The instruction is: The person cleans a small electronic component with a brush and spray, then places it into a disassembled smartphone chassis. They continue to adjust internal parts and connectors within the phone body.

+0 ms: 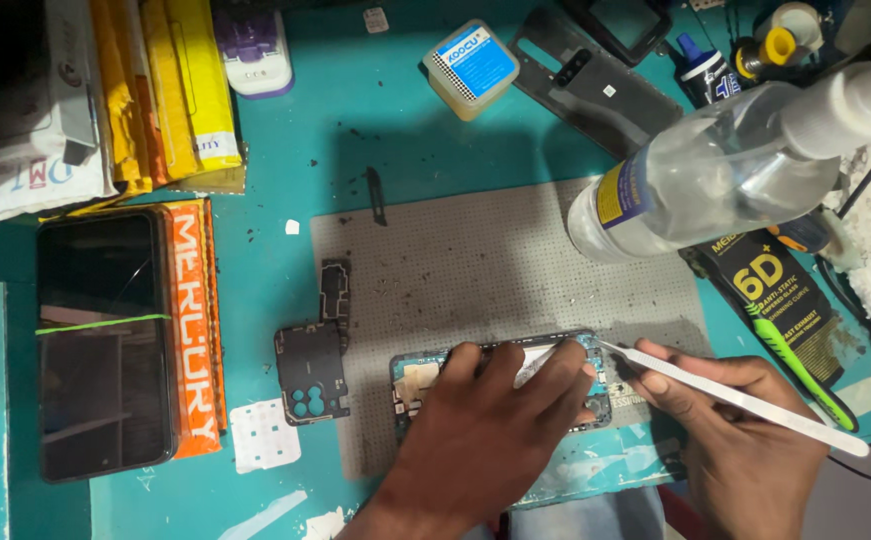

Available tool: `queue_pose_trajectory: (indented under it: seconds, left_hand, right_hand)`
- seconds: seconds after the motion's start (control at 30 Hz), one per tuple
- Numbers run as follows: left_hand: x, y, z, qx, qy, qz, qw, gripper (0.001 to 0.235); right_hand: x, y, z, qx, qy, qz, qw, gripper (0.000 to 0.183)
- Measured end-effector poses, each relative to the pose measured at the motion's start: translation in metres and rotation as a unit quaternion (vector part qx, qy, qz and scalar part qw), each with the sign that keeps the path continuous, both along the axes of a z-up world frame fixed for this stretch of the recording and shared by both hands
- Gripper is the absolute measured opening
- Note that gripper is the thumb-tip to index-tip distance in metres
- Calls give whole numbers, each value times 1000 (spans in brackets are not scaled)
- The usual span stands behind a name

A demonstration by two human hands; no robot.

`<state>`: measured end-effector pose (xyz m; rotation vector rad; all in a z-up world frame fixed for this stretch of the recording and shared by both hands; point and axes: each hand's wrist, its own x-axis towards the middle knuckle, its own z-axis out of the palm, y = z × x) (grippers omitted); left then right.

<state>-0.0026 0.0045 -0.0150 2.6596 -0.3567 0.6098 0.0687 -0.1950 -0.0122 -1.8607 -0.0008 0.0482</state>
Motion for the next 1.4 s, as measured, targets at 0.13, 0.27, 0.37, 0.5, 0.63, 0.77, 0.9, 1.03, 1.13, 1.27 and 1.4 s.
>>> queue_pose_trajectory:
  seconds: [0.13, 0.27, 0.37, 0.5, 0.63, 0.77, 0.9, 1.03, 1.13, 1.27, 1.4]
  left_hand:
    - [0, 0, 1, 16, 12, -3, 1000, 32]
    - [1, 0, 3, 17, 5, -1, 1000, 32]
    - [1, 1, 4, 23, 5, 0, 1000, 33]
    - [1, 1, 4, 25, 6, -1, 1000, 34]
    - [2, 1, 4, 13, 9, -6, 1000, 35]
    - [3, 2, 6, 2, 11, -16, 1000, 36]
    - [3, 2, 9, -12, 16, -20, 1000, 37]
    - [1, 1, 14, -24, 0, -11, 1000, 36]
    - [1, 0, 15, -9, -21, -2, 1000, 37]
    - [-1, -2, 18, 10, -35, 1, 999, 36]
    - [0, -2, 19, 16, -35, 4, 999, 36]
  right_hand:
    - [1, -2, -3, 24, 4, 6, 1000, 14]
    - [1, -3, -3, 17, 13, -1, 1000, 14]
    - [0, -3, -3, 2, 7, 2, 1000, 14]
    - [-1, -3, -2, -43, -16, 4, 999, 13]
    - [-2, -3, -2, -22, -19, 11, 1000, 14]
    - [-3, -6, -6, -10, -23, 13, 1000, 14]
    - [-5, -13, -10, 16, -51, 25, 998, 16]
    - [0, -19, 2, 65, -21, -50, 996, 20]
    - [13, -23, 24, -27, 26, -50, 998, 23]
    - [35, -17, 52, -382, 80, 25, 920, 29]
    - [53, -11, 65, -548, 55, 79, 831, 31]
